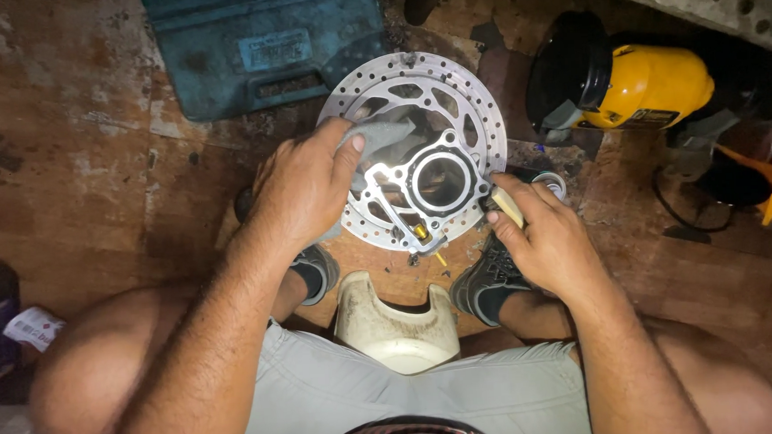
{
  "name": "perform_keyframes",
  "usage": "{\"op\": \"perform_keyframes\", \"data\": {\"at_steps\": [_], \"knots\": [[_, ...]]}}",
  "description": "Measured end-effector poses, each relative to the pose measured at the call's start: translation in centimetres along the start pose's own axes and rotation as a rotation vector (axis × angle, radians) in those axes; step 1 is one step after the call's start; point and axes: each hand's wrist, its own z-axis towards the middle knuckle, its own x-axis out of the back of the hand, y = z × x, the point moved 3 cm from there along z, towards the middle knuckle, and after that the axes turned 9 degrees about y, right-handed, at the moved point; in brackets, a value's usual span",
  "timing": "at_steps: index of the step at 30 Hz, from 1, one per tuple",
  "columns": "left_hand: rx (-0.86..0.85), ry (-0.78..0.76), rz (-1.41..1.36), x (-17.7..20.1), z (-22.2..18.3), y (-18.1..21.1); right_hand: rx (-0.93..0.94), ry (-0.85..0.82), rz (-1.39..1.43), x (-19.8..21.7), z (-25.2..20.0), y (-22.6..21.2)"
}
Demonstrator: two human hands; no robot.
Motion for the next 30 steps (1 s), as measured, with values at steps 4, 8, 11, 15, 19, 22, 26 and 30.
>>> {"op": "perform_keyframes", "data": {"at_steps": [4,8,11,15,19,22,26,30], "knots": [[0.018,-0.057,-0.049,0.5,-0.7,1.6,0.005,0.011,0.014,-0.1,0.1,0.3],[-0.014,-0.212,-0.056,-1.6,-1.0,0.6,-0.043,-0.013,0.044,-0.3,0.3,0.8],[-0.054,-0.201,-0.1,-4.7,0.2,-3.2,-0.06,-0.039,0.027,-0.5,0.4,1.1],[-0.042,-0.086,-0.162,-6.3,0.7,-4.6,-0.066,-0.054,0.003,-1.0,0.7,1.2],[-0.04,-0.048,-0.146,-6.1,0.8,-3.8,-0.07,-0.074,-0.015,-0.9,0.9,1.0],[0.065,-0.003,-0.211,-4.2,0.1,-2.3,-0.111,-0.07,0.011,0.0,0.9,0.5],[0.096,0.157,-0.204,-2.0,1.1,-3.3,-0.203,-0.057,0.011,-0.3,0.5,1.7],[0.064,0.142,-0.189,-2.5,1.1,-2.6,-0.216,-0.073,-0.039,-0.4,0.7,1.8]]}}
